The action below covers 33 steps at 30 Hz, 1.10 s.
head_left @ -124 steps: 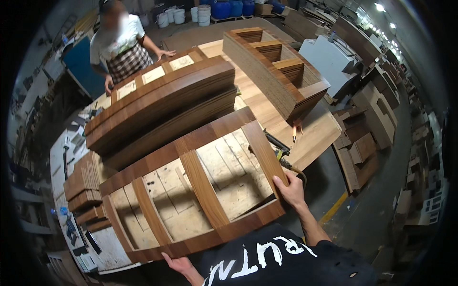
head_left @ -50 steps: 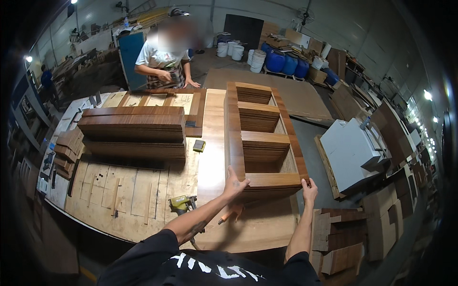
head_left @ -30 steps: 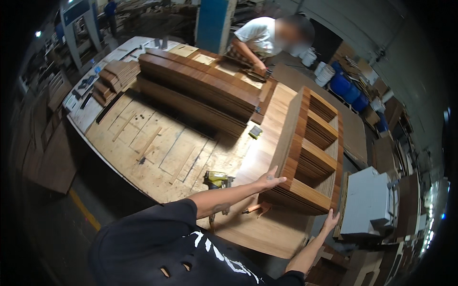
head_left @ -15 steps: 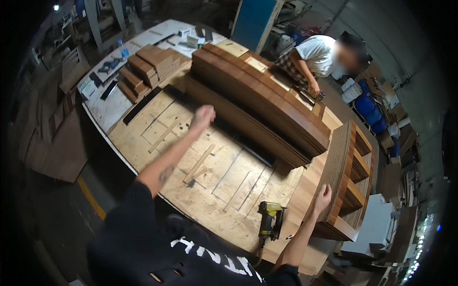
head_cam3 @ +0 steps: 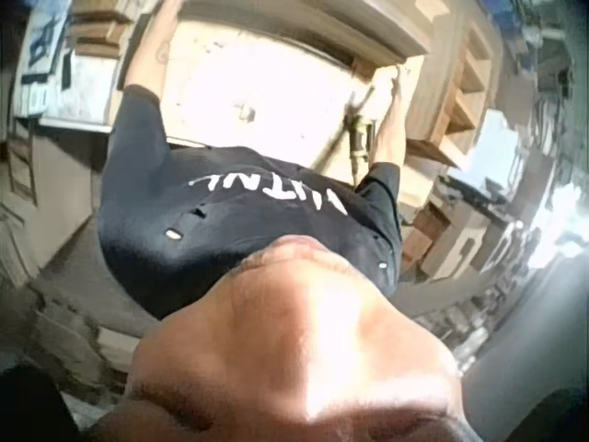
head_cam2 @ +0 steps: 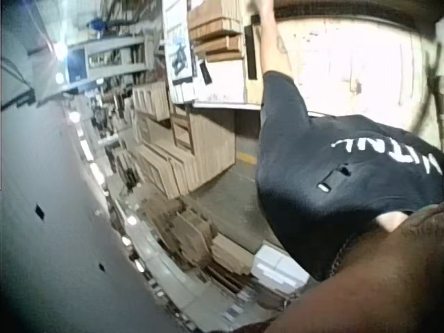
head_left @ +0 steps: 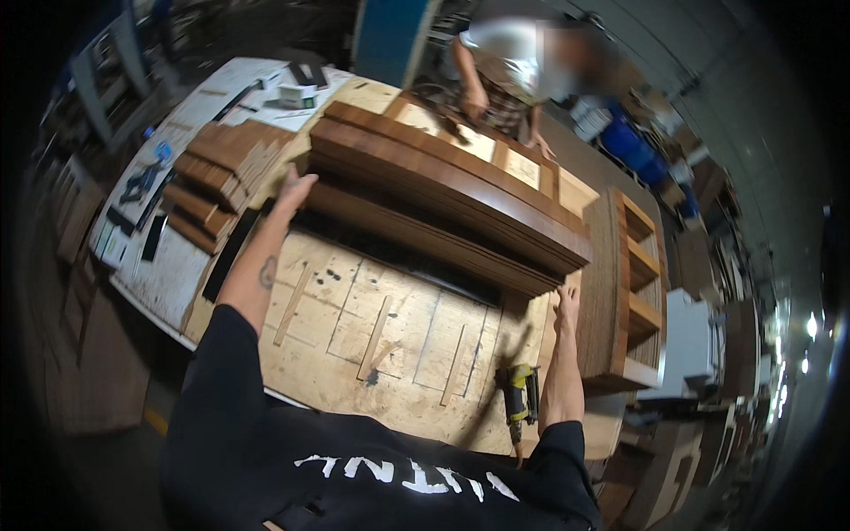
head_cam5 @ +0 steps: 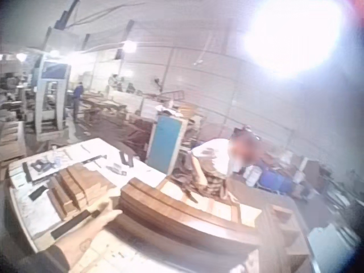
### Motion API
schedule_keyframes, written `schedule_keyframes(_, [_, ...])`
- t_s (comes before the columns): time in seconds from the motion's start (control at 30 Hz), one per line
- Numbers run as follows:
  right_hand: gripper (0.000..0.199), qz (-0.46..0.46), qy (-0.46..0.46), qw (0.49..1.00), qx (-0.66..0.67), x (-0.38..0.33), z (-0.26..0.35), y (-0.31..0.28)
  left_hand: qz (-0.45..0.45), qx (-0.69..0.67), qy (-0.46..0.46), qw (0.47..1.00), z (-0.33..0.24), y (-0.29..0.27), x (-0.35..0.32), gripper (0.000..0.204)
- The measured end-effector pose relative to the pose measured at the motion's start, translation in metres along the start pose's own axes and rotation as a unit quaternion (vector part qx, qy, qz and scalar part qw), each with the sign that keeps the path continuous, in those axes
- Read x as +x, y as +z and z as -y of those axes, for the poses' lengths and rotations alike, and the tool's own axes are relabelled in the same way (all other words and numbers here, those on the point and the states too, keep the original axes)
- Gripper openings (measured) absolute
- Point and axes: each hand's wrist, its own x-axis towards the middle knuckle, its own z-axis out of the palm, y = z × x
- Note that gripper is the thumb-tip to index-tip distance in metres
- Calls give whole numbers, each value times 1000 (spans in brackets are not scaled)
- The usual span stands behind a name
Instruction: The person assembles a wooden frame by placing thin wooden strips into a larger frame and securing them with a nail gun. They repeatedly position strips and drive nails along the edges to fasten them in place.
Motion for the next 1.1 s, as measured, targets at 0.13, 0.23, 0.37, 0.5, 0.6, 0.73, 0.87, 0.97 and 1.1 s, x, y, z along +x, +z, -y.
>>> schedule_keyframes(0.13, [84,7,-149,984,100,7,45,26,-129,-48,197,971,4,-25,57,82])
schedule_keyframes(0.23, [78,-5,-152,987,58,-15,81,28,-36,-104,174,978,-22,-5,59,70])
schedule_keyframes(0.37, [66,-21,-122,992,35,-20,114,43,-105,-22,255,961,-30,-20,85,68])
schedule_keyframes(0.5, [40,-82,-74,991,79,-53,108,5,-114,-104,162,975,-67,-1,-8,70])
schedule_keyframes(0.6, [38,-134,-71,970,190,-115,103,-2,-155,-220,167,949,-54,-32,-63,52])
schedule_keyframes(0.73, [35,-182,8,978,102,-180,41,-3,-242,-65,37,967,21,-73,-115,43])
schedule_keyframes(0.87, [41,-188,73,979,-11,-198,-21,32,-249,59,-40,966,96,-80,-118,47])
schedule_keyframes(0.97, [28,-126,72,981,132,-194,-37,70,-263,-76,-16,962,150,-107,-101,44])
schedule_keyframes(1.1, [32,-91,26,995,-38,-186,-93,84,-187,-79,32,979,176,-87,-112,75])
